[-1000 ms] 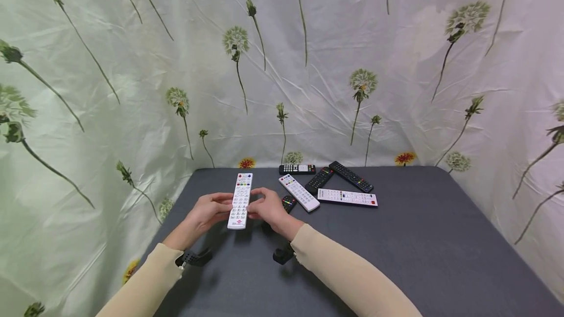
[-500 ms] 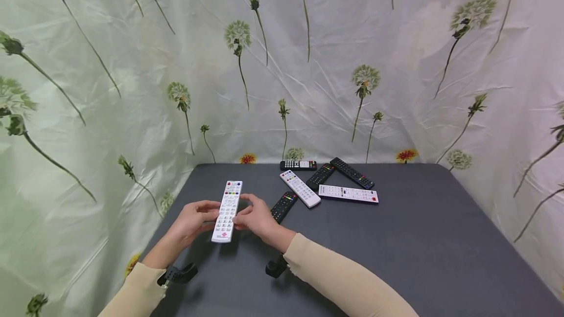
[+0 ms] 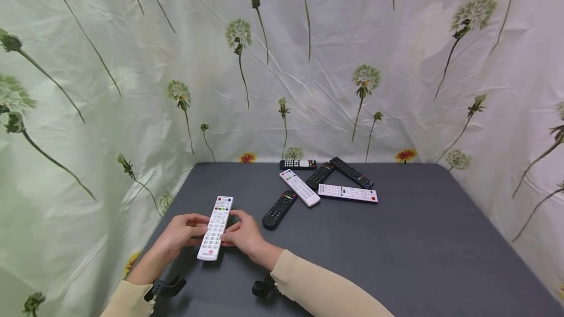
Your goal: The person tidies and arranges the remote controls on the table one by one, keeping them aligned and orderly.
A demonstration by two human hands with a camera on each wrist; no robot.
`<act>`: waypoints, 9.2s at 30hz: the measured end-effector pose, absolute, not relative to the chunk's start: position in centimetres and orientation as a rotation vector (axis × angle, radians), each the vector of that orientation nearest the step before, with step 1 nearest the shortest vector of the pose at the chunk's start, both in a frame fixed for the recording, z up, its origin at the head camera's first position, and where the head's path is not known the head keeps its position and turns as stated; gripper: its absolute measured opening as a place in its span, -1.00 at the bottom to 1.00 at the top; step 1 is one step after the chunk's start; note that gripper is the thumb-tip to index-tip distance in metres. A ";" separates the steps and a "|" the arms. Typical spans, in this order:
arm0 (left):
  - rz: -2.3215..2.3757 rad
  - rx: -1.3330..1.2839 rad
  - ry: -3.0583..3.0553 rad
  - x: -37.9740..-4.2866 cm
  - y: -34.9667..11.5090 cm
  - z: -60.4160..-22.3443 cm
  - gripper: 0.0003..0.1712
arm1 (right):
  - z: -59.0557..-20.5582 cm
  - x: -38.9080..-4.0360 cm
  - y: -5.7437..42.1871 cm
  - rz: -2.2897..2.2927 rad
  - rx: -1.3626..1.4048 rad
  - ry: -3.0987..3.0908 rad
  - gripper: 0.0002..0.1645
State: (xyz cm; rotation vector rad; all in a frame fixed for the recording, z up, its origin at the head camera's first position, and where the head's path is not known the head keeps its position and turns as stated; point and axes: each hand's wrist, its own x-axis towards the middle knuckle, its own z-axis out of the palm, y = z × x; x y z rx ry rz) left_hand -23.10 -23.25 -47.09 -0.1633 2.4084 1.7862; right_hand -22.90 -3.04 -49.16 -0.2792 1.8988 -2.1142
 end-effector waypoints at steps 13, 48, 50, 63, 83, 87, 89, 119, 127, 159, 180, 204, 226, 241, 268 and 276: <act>1.610 -0.180 2.462 -23.2 -24.5 -48.2 -0.72 | -50.8 -22.5 -5.0 -2.068 -0.257 1.996 -0.13; 1.431 -0.140 2.726 -24.3 -24.2 -47.1 -0.71 | -48.7 -22.9 -4.2 -1.872 -0.423 2.232 -0.19; 1.402 -0.113 2.774 -24.6 -23.7 -46.6 -0.71 | -48.0 -23.0 -3.6 -1.874 -0.415 2.223 -0.21; 1.565 0.026 2.712 -26.5 -18.6 -44.2 -0.69 | -45.4 -25.0 1.2 -1.965 -0.304 2.262 -0.28; 1.686 0.017 2.317 -31.1 -9.8 -45.8 -0.60 | -45.8 -26.8 8.1 -2.154 0.180 2.353 -0.44; 1.705 0.006 2.261 -31.7 -9.0 -46.4 -0.58 | -46.4 -27.0 8.5 -2.134 0.263 2.343 -0.37; 1.696 0.016 2.249 -31.9 -8.6 -46.7 -0.59 | -46.8 -26.9 8.7 -2.115 0.294 2.332 -0.29; 1.751 0.034 2.208 -30.7 -8.3 -47.6 -0.54 | -49.3 -26.6 8.4 -2.287 0.292 2.076 -0.34; 1.760 0.030 2.225 -30.2 -8.5 -47.1 -0.54 | -49.3 -26.4 8.5 -2.306 0.253 2.082 -0.33; 1.876 0.064 2.260 -26.8 -11.8 -45.5 -0.47 | -48.1 -25.0 7.0 -2.293 0.021 2.012 -0.31; 1.768 0.019 2.305 -24.6 -15.9 -45.9 -0.41 | -48.4 -23.2 3.5 -2.231 -0.081 1.880 -0.08; 1.795 -0.162 2.263 -24.3 -17.6 -45.4 -0.55 | -50.5 -22.0 0.2 -2.105 -0.207 2.071 -0.04; 1.970 -0.263 1.948 -23.2 -17.1 -45.1 -0.33 | -50.6 -22.1 0.3 -1.918 -0.215 2.296 -0.19; 1.892 -0.047 2.097 -24.1 -16.2 -43.8 -0.30 | -48.8 -23.6 3.3 -1.964 -0.171 2.279 -0.30; 2.268 -0.242 1.426 -30.2 -3.1 -44.9 -0.37 | -46.4 -27.9 15.8 -1.876 0.398 2.653 -0.44; 2.285 -0.308 1.374 -30.2 -0.2 -46.1 -0.33 | -47.9 -28.2 16.4 -1.682 0.391 2.752 -0.39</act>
